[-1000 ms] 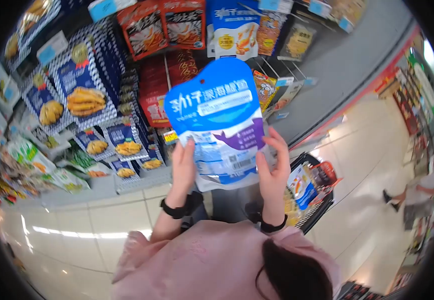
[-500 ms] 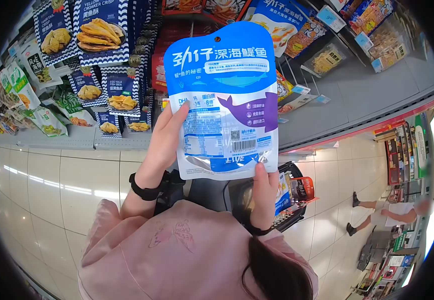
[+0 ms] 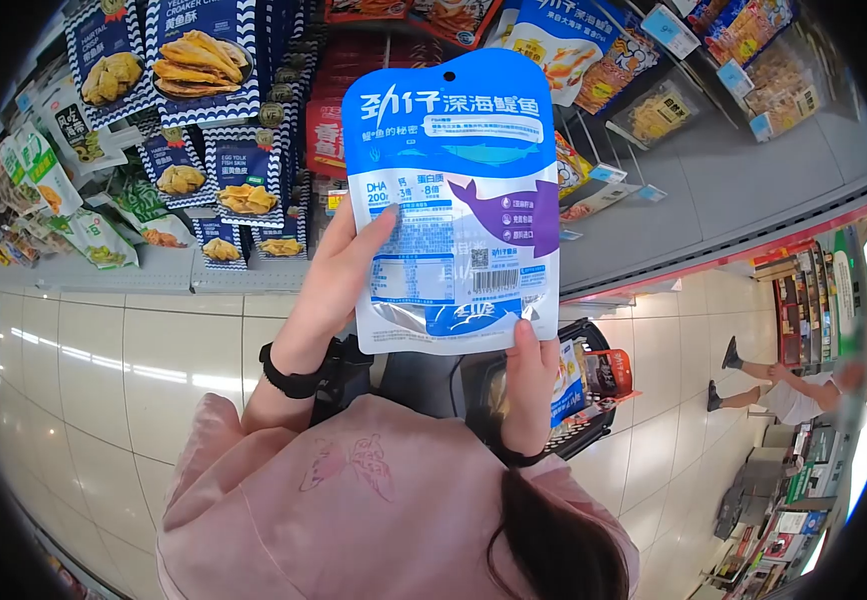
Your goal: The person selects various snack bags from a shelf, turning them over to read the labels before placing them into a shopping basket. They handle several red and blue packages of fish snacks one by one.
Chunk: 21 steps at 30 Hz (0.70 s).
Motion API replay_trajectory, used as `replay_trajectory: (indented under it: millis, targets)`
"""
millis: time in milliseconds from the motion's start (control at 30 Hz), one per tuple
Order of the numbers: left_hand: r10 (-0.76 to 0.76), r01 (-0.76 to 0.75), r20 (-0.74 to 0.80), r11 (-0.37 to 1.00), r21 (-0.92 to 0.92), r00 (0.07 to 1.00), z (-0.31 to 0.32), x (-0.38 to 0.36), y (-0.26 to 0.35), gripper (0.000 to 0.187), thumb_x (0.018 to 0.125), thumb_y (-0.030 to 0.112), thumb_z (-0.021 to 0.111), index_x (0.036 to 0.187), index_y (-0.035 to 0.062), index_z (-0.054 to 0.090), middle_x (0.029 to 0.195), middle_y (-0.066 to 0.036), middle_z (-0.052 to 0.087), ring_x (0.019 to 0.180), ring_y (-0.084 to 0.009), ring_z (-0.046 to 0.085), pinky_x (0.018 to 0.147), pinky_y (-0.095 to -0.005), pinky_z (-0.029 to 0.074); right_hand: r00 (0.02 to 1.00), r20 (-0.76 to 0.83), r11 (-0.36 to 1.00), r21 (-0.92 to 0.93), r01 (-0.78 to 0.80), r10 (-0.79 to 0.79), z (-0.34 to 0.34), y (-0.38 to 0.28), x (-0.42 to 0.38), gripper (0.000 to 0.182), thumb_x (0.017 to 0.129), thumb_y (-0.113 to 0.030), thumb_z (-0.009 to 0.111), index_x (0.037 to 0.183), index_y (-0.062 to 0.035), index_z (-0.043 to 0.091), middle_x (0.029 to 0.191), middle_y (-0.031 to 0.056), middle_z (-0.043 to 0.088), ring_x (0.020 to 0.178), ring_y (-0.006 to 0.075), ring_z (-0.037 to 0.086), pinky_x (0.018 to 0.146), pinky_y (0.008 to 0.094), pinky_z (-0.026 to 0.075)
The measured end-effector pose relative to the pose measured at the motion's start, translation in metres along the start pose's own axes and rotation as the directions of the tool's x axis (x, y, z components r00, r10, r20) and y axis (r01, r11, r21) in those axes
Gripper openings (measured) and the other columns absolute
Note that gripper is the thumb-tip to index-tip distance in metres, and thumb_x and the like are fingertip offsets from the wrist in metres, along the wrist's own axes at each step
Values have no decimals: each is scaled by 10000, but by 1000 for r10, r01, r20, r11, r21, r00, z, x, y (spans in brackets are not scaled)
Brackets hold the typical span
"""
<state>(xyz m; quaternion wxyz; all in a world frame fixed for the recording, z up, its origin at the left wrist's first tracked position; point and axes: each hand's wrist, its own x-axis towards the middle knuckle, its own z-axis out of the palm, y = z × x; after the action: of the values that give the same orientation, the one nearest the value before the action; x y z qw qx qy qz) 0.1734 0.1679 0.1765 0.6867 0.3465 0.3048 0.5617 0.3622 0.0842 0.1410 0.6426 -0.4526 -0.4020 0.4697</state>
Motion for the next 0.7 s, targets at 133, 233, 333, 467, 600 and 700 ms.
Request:
replay_trajectory:
  millis: [133,233,333,467,600,700]
  targets:
    - [-11,11,14,1000,28,1000,-1,0,1,373,867,146,432,1204,20,332,1112,-91,475,980,-129,468,816,-261,385,999,30,999,28,-18,17,0,1,0,313,820,-70,494,1114,26,445,1038,65,526,950,128,475,830,258,353]
    - [11,-11,-7,1000,16,1000,3,-1,1,386,859,155,448,1204,14,349,1087,-77,495,959,-117,482,793,-240,391,997,72,998,49,29,-32,4,0,-1,368,789,-28,523,1138,19,414,1058,68,511,958,134,477,835,268,360]
    - [13,-13,6,1000,10,1000,2,0,1,385,860,151,443,1206,11,346,1092,-77,492,971,-120,476,800,-243,387,992,126,998,58,23,-31,4,0,-2,414,763,-1,546,1148,10,394,1064,71,503,962,138,478,832,273,371]
    - [10,-10,4,1000,1,1000,2,0,-1,384,862,148,438,1207,10,343,1094,-78,489,977,-123,472,802,-244,385,993,117,998,62,0,-8,5,-1,-1,417,754,5,553,1141,9,397,1052,72,507,959,138,479,821,272,379]
    - [0,0,-16,1000,4,1000,2,1,-2,388,864,149,434,1213,11,334,1104,-81,482,979,-126,472,803,-246,385,995,103,997,78,-20,12,4,0,1,418,753,3,551,1141,15,396,1053,73,508,957,138,482,826,272,374]
    - [-3,3,-10,1000,5,1000,3,1,-1,391,866,155,429,1215,11,327,1106,-81,479,981,-127,473,803,-249,388,996,77,993,105,-49,41,6,0,3,419,755,-1,549,1144,16,395,1056,72,508,960,138,481,834,270,367]
